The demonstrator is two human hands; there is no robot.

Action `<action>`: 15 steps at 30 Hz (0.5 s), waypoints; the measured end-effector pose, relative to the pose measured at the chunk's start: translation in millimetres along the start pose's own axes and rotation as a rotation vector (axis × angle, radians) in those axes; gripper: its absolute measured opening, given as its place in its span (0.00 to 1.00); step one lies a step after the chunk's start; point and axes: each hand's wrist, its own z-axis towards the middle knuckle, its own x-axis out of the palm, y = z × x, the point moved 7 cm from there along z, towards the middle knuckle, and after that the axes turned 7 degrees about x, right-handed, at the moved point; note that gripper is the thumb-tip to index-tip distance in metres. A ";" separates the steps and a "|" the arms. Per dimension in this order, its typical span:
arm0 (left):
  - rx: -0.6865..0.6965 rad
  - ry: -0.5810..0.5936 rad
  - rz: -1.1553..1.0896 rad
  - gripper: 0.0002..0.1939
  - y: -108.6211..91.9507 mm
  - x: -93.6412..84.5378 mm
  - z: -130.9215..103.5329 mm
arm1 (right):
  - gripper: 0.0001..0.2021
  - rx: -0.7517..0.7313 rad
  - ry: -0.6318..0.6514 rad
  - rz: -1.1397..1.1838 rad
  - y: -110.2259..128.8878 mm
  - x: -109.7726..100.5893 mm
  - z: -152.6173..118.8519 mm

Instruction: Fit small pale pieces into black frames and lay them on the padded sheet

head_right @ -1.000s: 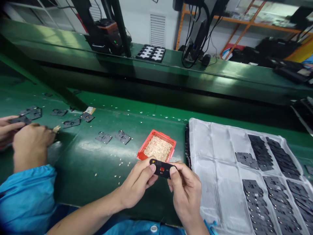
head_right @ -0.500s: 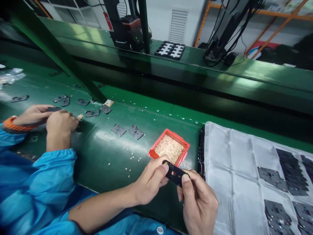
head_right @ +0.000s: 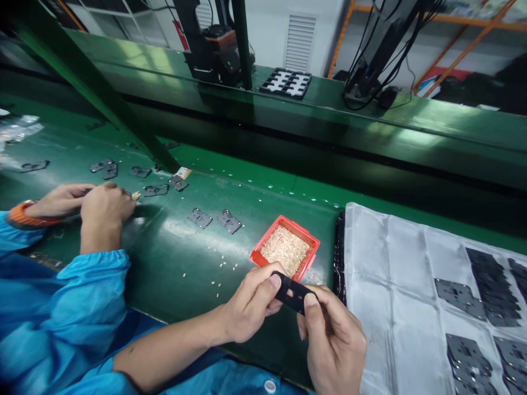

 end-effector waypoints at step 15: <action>0.007 0.050 0.024 0.18 -5.7 -4.4 -1.5 | 0.14 0.009 0.014 0.007 0.9 3.6 -1.3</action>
